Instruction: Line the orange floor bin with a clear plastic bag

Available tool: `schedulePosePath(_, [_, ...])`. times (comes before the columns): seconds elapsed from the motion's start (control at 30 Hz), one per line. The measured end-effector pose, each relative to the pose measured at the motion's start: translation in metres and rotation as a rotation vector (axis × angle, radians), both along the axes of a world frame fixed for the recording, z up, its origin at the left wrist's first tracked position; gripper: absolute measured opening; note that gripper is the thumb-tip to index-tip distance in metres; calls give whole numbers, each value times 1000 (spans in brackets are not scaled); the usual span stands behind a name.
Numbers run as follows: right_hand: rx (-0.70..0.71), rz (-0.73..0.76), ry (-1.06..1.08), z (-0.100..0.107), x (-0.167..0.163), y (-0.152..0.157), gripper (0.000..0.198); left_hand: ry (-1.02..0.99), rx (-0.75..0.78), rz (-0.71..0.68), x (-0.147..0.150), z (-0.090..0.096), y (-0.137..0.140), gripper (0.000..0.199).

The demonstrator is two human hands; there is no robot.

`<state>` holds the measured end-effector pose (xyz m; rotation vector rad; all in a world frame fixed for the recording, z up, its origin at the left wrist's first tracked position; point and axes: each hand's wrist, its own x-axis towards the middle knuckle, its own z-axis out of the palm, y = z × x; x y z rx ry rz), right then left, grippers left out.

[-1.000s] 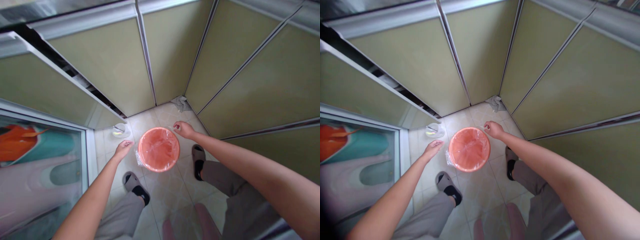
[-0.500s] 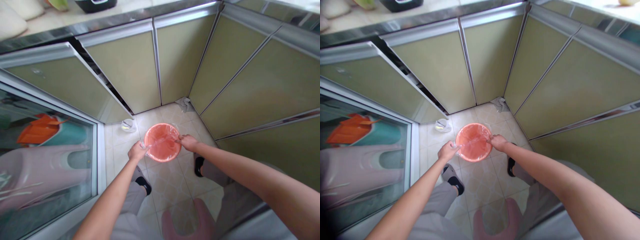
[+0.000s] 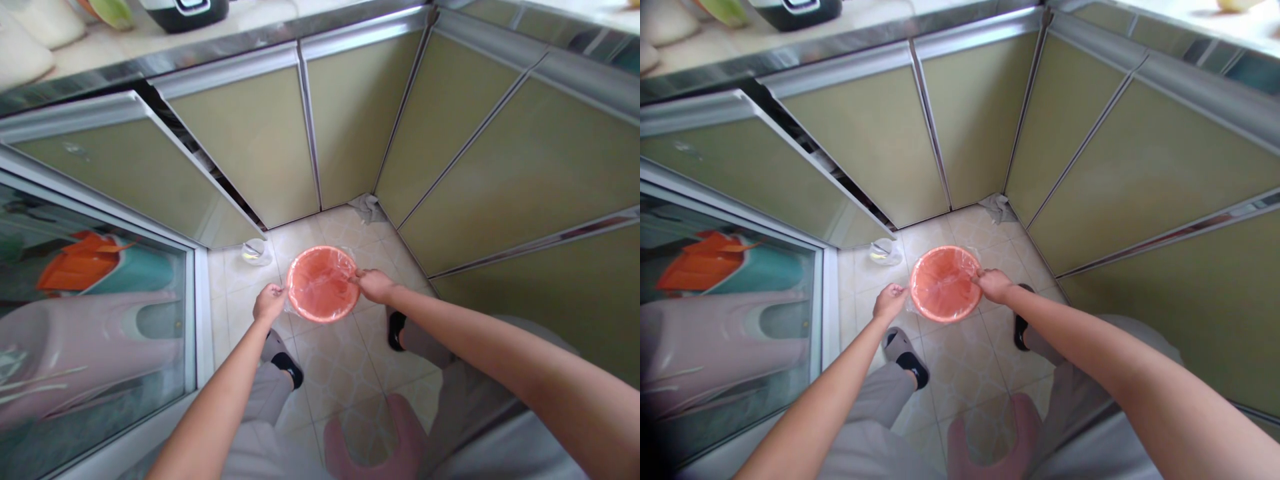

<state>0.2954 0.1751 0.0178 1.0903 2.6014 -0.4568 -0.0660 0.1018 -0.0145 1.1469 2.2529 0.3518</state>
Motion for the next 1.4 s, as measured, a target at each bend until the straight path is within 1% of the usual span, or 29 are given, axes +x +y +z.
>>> schedulePosePath(0.07, [-21, 22, -17, 3, -8, -3, 46, 57, -85, -50, 14, 10, 4, 36])
schedulePosePath(0.17, [-72, 24, -85, 5, -14, -5, 41, 75, -172, -82, 23, 13, 6, 27])
schedulePosePath(0.27, [-88, -18, -146, 4, -10, -4, 37, 25, -171, -63, 15, 5, 4, 22])
schedulePosePath(0.33, [-88, -40, -163, 4, -4, -4, 38, -11, -166, -53, 6, 0, 1, 21])
schedulePosePath(0.4, [-91, -56, -156, 3, 3, -3, 40, -21, -167, -45, 0, 0, -1, 23])
schedulePosePath(0.47, [-88, -73, -113, 4, 7, -3, 38, 44, -137, -38, -1, 4, -3, 26])
schedulePosePath(0.5, [-74, -77, -74, 5, 6, -2, 36, 105, -88, -55, 2, 8, -3, 28])
schedulePosePath(0.53, [-48, -74, -27, 6, 4, 0, 34, 175, -19, -101, 6, 11, -4, 28])
schedulePosePath(0.57, [-14, -64, 19, 7, -1, 2, 34, 244, 60, -183, 12, 15, -3, 27])
schedulePosePath(0.63, [61, -19, 87, 7, -14, 7, 35, 329, 185, -439, 23, 19, -2, 22])
schedulePosePath(0.7, [103, 74, 109, 5, -30, 12, 36, 346, 211, -717, 31, 18, 0, 20])
schedulePosePath(0.73, [106, 132, 103, 3, -37, 15, 36, 349, 196, -818, 32, 16, 1, 21])
schedulePosePath(0.8, [95, 232, 52, -2, -46, 21, 35, 369, 157, -932, 29, 10, 3, 23])
schedulePosePath(0.87, [77, 289, -42, -8, -48, 26, 33, 384, 123, -974, 21, 3, 3, 23])
schedulePosePath(0.97, [54, 328, -136, -16, -41, 32, 32, 349, 101, -1018, 10, -3, 2, 29])
schedulePosePath(1.07, [52, 324, -122, -20, -35, 31, 32, 318, 106, -1021, 11, -3, 0, 31])
schedulePosePath(1.17, [90, 325, -46, -23, -38, 25, 32, 331, 156, -1050, 19, -2, -6, 36])
schedulePosePath(1.23, [84, 362, -35, -25, -40, 19, 38, 338, 166, -1110, 23, -3, -11, 39])
schedulePosePath(1.33, [2, 415, -162, -25, -41, 12, 56, 331, 134, -1196, 24, -4, -20, 41])
schedulePosePath(1.4, [-30, 423, -216, -25, -38, 9, 60, 335, 127, -1220, 22, -4, -24, 42])
